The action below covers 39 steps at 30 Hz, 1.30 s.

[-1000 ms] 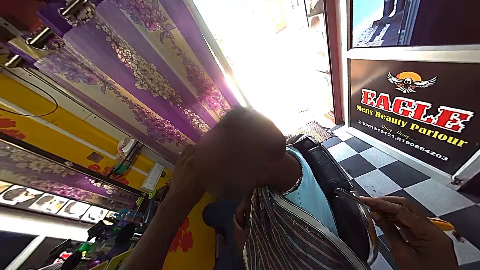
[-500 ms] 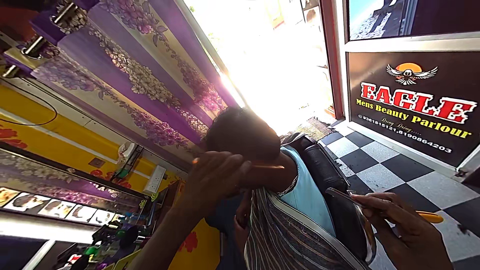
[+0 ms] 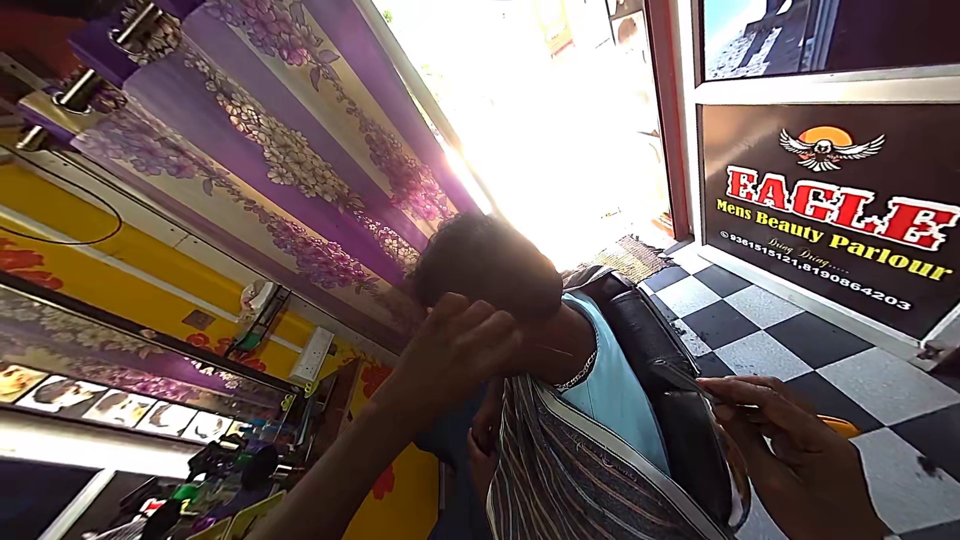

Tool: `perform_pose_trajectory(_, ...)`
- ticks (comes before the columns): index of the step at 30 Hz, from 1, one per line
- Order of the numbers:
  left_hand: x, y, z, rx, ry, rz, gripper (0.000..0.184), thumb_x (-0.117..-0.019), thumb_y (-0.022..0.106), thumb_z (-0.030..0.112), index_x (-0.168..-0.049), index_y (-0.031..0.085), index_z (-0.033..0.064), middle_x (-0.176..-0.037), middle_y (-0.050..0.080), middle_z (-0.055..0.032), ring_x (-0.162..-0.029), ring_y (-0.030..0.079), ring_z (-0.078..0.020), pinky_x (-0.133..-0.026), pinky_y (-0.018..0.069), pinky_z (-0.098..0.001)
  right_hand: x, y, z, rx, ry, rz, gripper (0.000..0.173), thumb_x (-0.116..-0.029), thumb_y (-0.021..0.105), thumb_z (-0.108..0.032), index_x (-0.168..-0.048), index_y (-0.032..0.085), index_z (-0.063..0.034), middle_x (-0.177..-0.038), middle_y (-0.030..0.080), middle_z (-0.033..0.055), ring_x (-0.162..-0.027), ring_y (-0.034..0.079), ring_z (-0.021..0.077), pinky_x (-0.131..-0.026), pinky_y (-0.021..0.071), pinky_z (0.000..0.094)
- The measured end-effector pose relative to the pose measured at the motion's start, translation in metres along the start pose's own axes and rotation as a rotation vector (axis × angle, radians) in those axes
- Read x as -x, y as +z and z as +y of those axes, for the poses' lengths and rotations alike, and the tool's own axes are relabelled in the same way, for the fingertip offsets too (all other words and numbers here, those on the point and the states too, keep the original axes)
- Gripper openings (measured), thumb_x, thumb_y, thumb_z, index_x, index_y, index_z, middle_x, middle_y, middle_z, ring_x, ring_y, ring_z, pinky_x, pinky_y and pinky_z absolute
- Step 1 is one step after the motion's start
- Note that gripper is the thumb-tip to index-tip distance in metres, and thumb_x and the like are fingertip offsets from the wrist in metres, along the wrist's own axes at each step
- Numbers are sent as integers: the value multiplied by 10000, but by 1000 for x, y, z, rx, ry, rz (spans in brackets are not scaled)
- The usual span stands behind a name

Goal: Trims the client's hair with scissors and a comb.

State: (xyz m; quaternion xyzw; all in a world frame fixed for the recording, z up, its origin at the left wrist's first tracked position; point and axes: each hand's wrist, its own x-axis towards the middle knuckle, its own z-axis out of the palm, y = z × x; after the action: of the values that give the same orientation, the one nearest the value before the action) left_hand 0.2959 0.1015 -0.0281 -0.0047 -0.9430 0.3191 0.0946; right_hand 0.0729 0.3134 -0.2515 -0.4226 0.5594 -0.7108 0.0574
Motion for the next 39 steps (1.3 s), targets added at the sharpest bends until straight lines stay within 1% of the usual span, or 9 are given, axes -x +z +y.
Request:
perform_pose_trajectory(3, 1, -13, -12, 100, -156, 143, 187, -1003, 582, 123, -1128, 720, 109, -1072, 743, -66, -932, 719, -229, -827, 582, -415, -11, 16, -11, -110, 12, 26, 205, -997, 648, -274, -1162, 689, -159, -1040, 697, -17, -876, 702, 109, -774, 623, 260)
perform_pose_trajectory(5, -4, -26, -29, 164, -327, 220, 241, -1053, 532, 163, -1250, 653, 94, -1020, 735, -91, -782, 709, -232, -688, 590, -429, -18, 30, -17, -143, 8, 20, 225, -998, 647, -285, -1175, 682, -152, -1033, 700, -8, -876, 711, 133, -780, 634, 290)
perform_pose_trajectory(7, -14, -34, -49, 181, -384, 234, 285, -1072, 492, 149, -1314, 641, 127, -1062, 718, -104, -779, 701, -230, -659, 579, -430, -25, 47, -21, -137, -19, -20, 222, -1004, 642, -278, -1186, 693, -163, -1071, 697, -9, -892, 709, 134, -774, 639, 305)
perform_pose_trajectory(10, -33, -33, -74, 165, -273, 119, 288, -1040, 519, 133, -1239, 725, 163, -1189, 689, -113, -986, 679, -276, -809, 504, -493, -36, 79, -24, -102, -70, -41, 213, -987, 625, -188, -1164, 742, -168, -1114, 696, -14, -904, 701, 96, -760, 630, 267)
perform_pose_trajectory(12, -45, -22, -85, 138, -197, 26, 332, -1016, 587, 370, -1269, 719, 201, -1263, 682, -85, -1091, 654, -269, -882, 465, -514, -42, 100, -25, -74, -120, -18, 223, -978, 627, -153, -1158, 760, -144, -1104, 691, -1, -930, 693, 81, -793, 626, 261)
perform_pose_trajectory(14, -57, -13, -88, 122, -169, -89, 604, -928, 578, 657, -1341, 675, 227, -1319, 654, -61, -1211, 588, -274, -1002, 414, -534, -46, 117, -28, -11, -170, 12, 243, -965, 624, -137, -1158, 770, -140, -1088, 697, 7, -962, 686, 70, -826, 614, 258)
perform_pose_trajectory(17, -70, -1, -89, 154, -167, -224, 899, -783, 580, 832, -1444, 586, 223, -1436, 587, -56, -1349, 508, -282, -1126, 336, -566, -51, 135, -33, 67, -212, 41, 280, -949, 626, -107, -1178, 780, -158, -1097, 708, 25, -964, 678, 74, -809, 593, 243)
perform_pose_trajectory(25, -91, 0, -76, 216, -247, -516, 1029, -711, 796, 693, -1526, 478, 151, -1480, 531, -82, -1292, 550, -283, -1060, 410, -564, -59, 158, -31, 93, -255, 53, 249, -948, 632, -85, -1142, 780, -131, -1138, 726, 33, -1078, 684, 105, -897, 587, 269)
perform_pose_trajectory(39, -93, 7, -76, 206, -262, -551, 1025, -700, 815, 666, -1526, 475, 165, -1420, 539, -95, -1244, 563, -303, -995, 468, -545, -63, 160, -27, 172, -293, 83, 219, -944, 647, -105, -1108, 790, -131, -1109, 731, 52, -1069, 688, 126, -895, 579, 267)
